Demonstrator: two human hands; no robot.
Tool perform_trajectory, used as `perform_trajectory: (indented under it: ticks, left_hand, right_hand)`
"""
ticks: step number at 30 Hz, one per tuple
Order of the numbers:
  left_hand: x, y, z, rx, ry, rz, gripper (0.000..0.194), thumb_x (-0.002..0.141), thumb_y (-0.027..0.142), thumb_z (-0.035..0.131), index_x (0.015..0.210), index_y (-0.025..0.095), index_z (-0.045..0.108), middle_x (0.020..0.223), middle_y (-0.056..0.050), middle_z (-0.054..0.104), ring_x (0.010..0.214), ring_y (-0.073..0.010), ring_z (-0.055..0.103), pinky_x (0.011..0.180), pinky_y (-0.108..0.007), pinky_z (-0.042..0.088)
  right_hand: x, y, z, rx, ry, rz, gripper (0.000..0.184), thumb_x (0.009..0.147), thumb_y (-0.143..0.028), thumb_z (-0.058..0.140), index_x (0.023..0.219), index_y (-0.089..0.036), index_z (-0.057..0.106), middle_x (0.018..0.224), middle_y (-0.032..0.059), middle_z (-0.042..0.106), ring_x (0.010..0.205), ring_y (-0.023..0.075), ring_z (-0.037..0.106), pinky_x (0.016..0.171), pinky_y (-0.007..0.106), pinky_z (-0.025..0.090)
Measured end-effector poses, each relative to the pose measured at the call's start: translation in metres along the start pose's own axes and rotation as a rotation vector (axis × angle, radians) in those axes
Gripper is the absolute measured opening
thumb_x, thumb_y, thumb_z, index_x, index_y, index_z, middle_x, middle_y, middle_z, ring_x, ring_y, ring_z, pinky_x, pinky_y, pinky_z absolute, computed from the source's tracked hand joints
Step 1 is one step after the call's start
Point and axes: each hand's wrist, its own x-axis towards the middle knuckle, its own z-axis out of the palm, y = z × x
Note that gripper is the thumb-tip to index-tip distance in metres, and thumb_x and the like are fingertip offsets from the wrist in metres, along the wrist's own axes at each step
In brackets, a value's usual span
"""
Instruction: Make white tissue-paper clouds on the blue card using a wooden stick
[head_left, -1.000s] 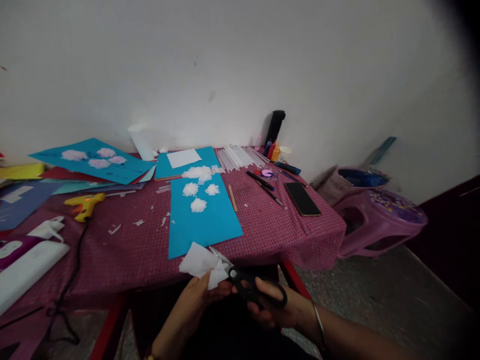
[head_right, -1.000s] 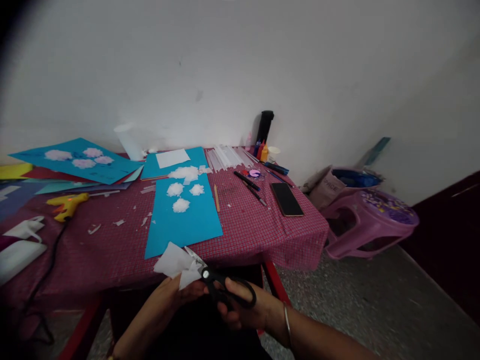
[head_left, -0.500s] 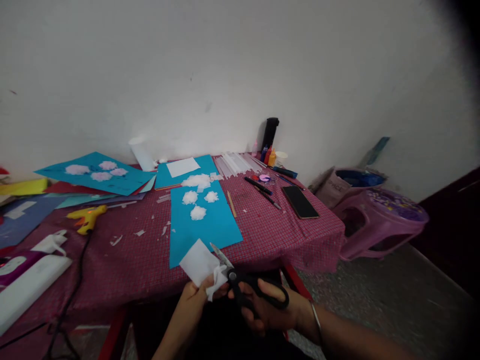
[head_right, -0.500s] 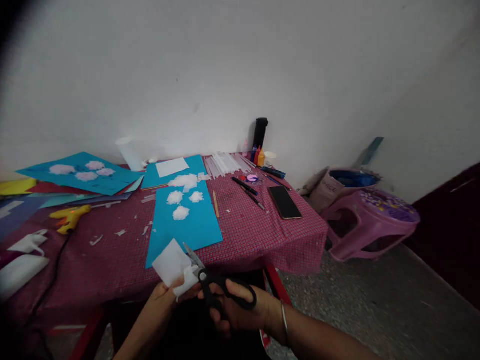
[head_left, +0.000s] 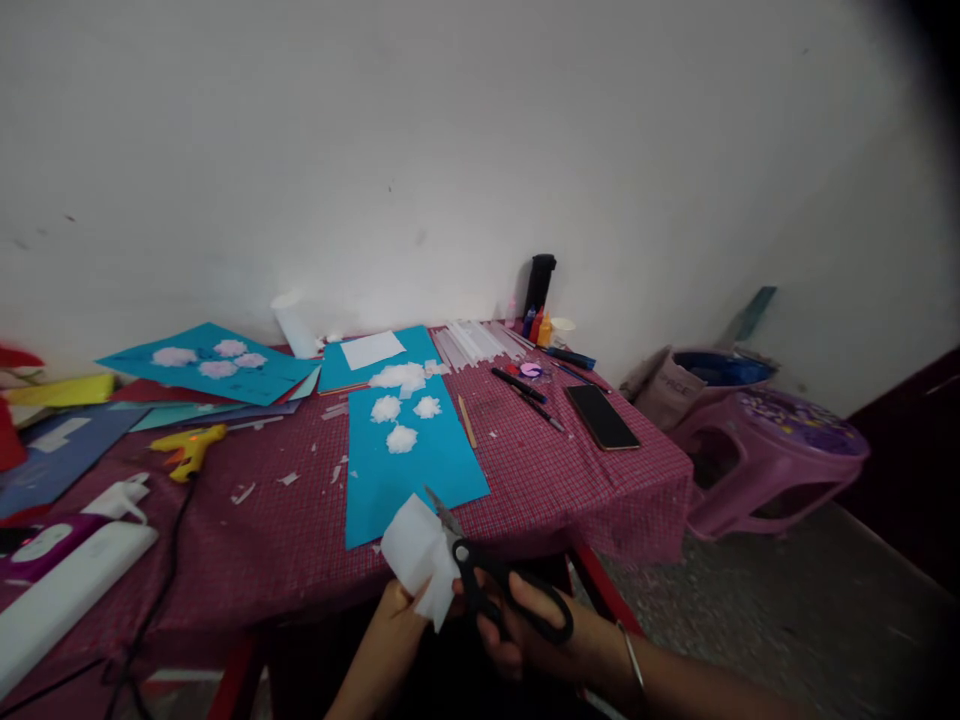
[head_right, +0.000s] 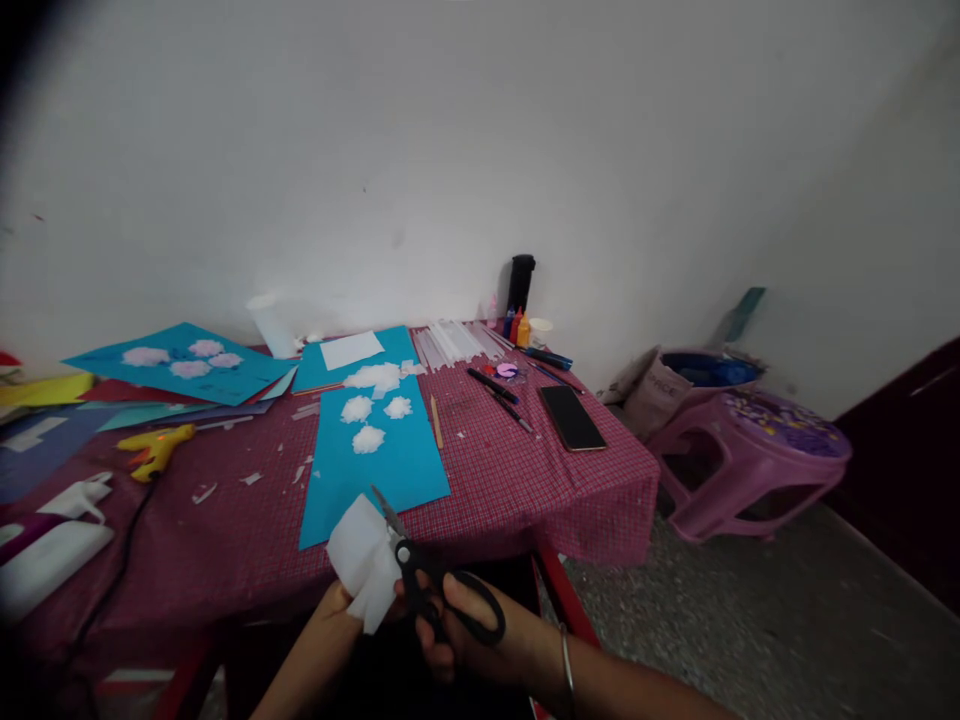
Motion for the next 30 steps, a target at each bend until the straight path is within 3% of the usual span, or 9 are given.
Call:
perform_trajectory:
  ticks: [5,10,15,19,23,26,30]
  left_hand:
    - [-0.002,0.002,0.001,-0.002,0.012,0.040,0.030,0.075,0.039,0.067,0.081,0.011,0.074,0.070,-0.006,0.070,0.068,-0.0186,0.059,0.065,-0.024,0.044]
    - [-0.002,0.005,0.002,-0.006,0.014,0.015,0.022,0.070,0.033,0.071,0.078,0.013,0.075,0.072,-0.007,0.071,0.073,-0.0208,0.061,0.067,-0.025,0.045]
    - [-0.002,0.006,0.005,0.001,0.024,-0.003,0.038,0.070,0.047,0.070,0.080,0.011,0.074,0.070,-0.008,0.072,0.069,-0.0214,0.062,0.066,-0.027,0.047]
    - [-0.006,0.011,0.001,0.094,0.070,0.038,0.041,0.067,0.049,0.072,0.080,0.010,0.075,0.074,-0.008,0.074,0.072,-0.0230,0.063,0.068,-0.029,0.049]
    - [-0.001,0.041,-0.022,0.180,0.277,0.065,0.036,0.058,0.043,0.079,0.071,0.010,0.073,0.066,-0.007,0.072,0.062,-0.0229,0.063,0.056,-0.028,0.049]
    - [0.015,0.080,-0.053,0.132,0.402,0.113,0.035,0.050,0.034,0.084,0.074,0.011,0.072,0.064,-0.005,0.072,0.057,-0.0217,0.063,0.052,-0.028,0.050]
    - [0.048,0.122,-0.094,0.072,0.432,0.156,0.037,0.052,0.025,0.085,0.083,0.012,0.069,0.068,-0.005,0.073,0.056,-0.0196,0.065,0.051,-0.026,0.051]
  right_hand:
    - [0.001,-0.001,0.004,-0.175,0.041,-0.099,0.071,0.073,-0.073,0.057,0.107,-0.011,0.057,0.068,-0.0013,0.049,0.044,0.0044,0.036,0.040,0.017,0.033]
    - [0.000,-0.003,0.002,-0.293,0.071,-0.096,0.065,0.075,-0.070,0.058,0.104,-0.012,0.057,0.067,-0.0023,0.049,0.037,0.0012,0.032,0.035,0.014,0.029]
    - [0.002,0.007,-0.008,-0.091,0.026,-0.055,0.067,0.075,-0.074,0.053,0.102,-0.013,0.058,0.070,0.0000,0.052,0.047,0.0060,0.044,0.045,0.018,0.039]
    - [0.000,0.003,-0.010,-0.049,0.034,-0.076,0.064,0.076,-0.070,0.055,0.107,-0.014,0.058,0.074,0.0008,0.052,0.050,0.0072,0.044,0.047,0.020,0.038]
    - [-0.003,-0.029,-0.007,-0.225,0.119,-0.129,0.064,0.074,-0.069,0.059,0.111,-0.016,0.056,0.078,0.0014,0.053,0.051,0.0078,0.043,0.047,0.022,0.034]
    - [0.005,-0.067,-0.004,-0.560,0.123,-0.172,0.057,0.082,-0.065,0.053,0.109,-0.015,0.054,0.078,0.0019,0.054,0.054,0.0081,0.043,0.051,0.022,0.031]
    - [0.030,-0.112,-0.004,-0.779,0.095,-0.100,0.052,0.083,-0.064,0.052,0.101,-0.015,0.055,0.070,-0.0008,0.047,0.058,0.0099,0.040,0.055,0.023,0.031]
